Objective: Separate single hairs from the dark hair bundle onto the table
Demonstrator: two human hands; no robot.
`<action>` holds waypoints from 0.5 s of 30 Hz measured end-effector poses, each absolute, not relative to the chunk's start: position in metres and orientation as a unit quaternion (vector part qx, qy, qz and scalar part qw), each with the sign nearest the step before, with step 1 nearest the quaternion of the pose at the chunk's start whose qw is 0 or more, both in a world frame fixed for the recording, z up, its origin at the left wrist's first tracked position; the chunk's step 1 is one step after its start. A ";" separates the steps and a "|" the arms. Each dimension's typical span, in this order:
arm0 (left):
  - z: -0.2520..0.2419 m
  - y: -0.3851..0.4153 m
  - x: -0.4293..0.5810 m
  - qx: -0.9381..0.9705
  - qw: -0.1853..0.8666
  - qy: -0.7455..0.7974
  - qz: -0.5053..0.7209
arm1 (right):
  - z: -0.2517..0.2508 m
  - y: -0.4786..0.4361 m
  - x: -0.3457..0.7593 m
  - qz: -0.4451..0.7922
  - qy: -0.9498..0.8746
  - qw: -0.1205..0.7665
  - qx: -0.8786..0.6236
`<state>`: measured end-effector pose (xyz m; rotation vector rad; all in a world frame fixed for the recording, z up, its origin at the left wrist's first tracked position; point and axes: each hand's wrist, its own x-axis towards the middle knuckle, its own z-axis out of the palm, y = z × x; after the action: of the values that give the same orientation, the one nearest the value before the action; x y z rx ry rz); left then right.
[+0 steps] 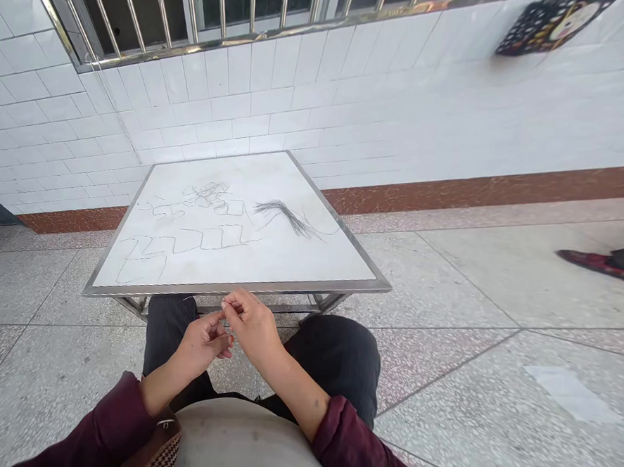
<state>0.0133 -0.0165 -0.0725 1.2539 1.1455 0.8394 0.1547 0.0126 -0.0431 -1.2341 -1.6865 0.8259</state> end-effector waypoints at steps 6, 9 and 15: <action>-0.070 -0.006 -0.020 0.487 0.543 0.550 0.406 | -0.039 0.014 0.160 0.353 -0.650 0.442 -0.508; -0.051 -0.003 -0.040 0.473 0.462 0.547 0.514 | -0.038 0.011 0.158 0.383 -0.637 0.437 -0.506; -0.021 -0.012 -0.043 0.619 0.318 0.506 0.510 | -0.042 0.005 0.153 0.417 -0.646 0.423 -0.479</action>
<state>-0.0431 -0.0115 -0.0213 1.6272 1.3320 1.3408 0.1533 0.0049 -0.0416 -1.2003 -1.6172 1.0442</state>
